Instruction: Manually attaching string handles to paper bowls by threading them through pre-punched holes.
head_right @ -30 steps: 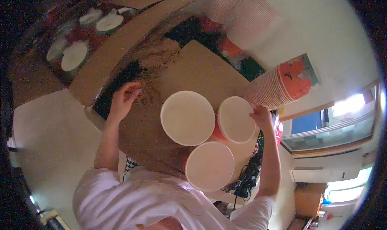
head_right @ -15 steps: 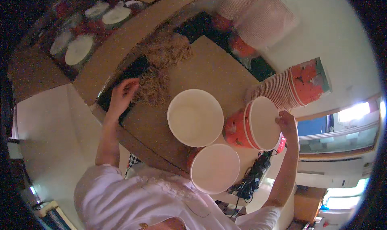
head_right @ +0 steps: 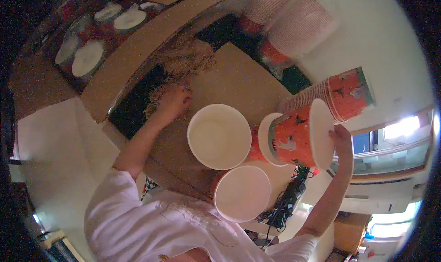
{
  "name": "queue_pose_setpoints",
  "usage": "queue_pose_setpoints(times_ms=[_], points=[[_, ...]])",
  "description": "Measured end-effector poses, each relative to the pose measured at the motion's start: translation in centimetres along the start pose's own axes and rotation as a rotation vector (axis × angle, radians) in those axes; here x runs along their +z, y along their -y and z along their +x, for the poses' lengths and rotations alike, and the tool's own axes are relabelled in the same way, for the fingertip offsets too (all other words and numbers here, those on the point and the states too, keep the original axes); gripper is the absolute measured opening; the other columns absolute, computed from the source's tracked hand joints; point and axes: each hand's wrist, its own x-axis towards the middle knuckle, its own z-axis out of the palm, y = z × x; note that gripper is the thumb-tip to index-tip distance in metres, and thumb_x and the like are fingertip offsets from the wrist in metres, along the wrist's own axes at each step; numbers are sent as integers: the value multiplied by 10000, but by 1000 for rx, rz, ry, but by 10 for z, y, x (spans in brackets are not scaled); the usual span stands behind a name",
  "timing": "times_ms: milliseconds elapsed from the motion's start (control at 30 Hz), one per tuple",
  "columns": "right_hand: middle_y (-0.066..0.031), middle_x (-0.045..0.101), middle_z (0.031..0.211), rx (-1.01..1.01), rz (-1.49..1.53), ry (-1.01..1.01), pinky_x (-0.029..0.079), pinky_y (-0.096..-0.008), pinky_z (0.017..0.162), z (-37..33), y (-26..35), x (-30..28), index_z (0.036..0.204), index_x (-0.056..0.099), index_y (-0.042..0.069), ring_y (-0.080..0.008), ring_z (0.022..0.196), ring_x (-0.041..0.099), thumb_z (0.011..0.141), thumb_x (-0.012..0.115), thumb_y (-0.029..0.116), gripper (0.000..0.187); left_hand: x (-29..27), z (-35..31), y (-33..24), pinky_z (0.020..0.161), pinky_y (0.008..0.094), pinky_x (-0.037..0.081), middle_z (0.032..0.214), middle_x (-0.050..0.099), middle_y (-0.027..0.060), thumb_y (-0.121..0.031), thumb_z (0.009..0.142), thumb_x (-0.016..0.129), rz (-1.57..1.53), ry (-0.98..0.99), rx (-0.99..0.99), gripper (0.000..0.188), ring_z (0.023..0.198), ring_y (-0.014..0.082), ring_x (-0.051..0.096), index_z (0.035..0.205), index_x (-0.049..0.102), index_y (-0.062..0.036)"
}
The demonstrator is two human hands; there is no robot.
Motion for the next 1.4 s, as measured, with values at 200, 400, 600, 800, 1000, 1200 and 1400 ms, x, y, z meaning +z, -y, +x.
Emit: queue_pose_setpoints(times_ms=[200,400,600,800,1000,1200,1400], points=[[-4,611,862,-1,212,-324,456,-233,609,31,18,15,1017,598,94,-79,782,582,837,641,197,211,24,27,0,711,430,493,842,617,170,-131,750,617,215,245,-58,86,799,324,609,767,651,-54],[-44,635,836,-202,142,-165,473,-279,624,99,15,140,1023,592,38,-119,735,590,789,647,176,277,-79,81,-76,620,285,491,897,661,81,-142,886,608,-379,-219,63,122,772,167,662,965,585,-52],[-129,650,808,-269,-264,-168,502,-331,699,125,-3,211,959,601,3,-177,752,617,783,622,136,221,-128,99,-136,665,285,509,815,659,78,-117,897,582,-810,-201,171,114,747,166,653,933,548,-14],[-126,667,943,-500,32,-231,489,-310,797,85,77,190,1039,621,14,-199,896,637,853,595,128,219,-172,106,-152,709,252,525,902,674,67,-150,916,572,-425,-443,334,128,860,148,653,953,579,-28],[-62,659,979,-833,587,-109,476,-262,826,-23,219,180,1001,620,-10,-134,908,603,891,529,10,145,-226,79,-222,643,278,468,782,554,98,-68,915,545,-343,-583,545,87,719,158,588,892,501,3],[-79,494,1279,-901,889,36,385,-293,986,-74,269,166,1306,407,15,-169,1173,477,849,555,-61,486,-255,51,-281,700,262,516,867,610,120,6,893,540,-415,-595,755,41,818,149,633,895,511,34],[-117,562,1153,-756,1066,262,426,-341,985,-151,305,149,1308,364,43,-232,1087,558,889,571,23,468,-270,-11,-293,687,231,490,835,623,97,-51,905,559,-656,-364,732,78,798,119,606,902,546,26]])
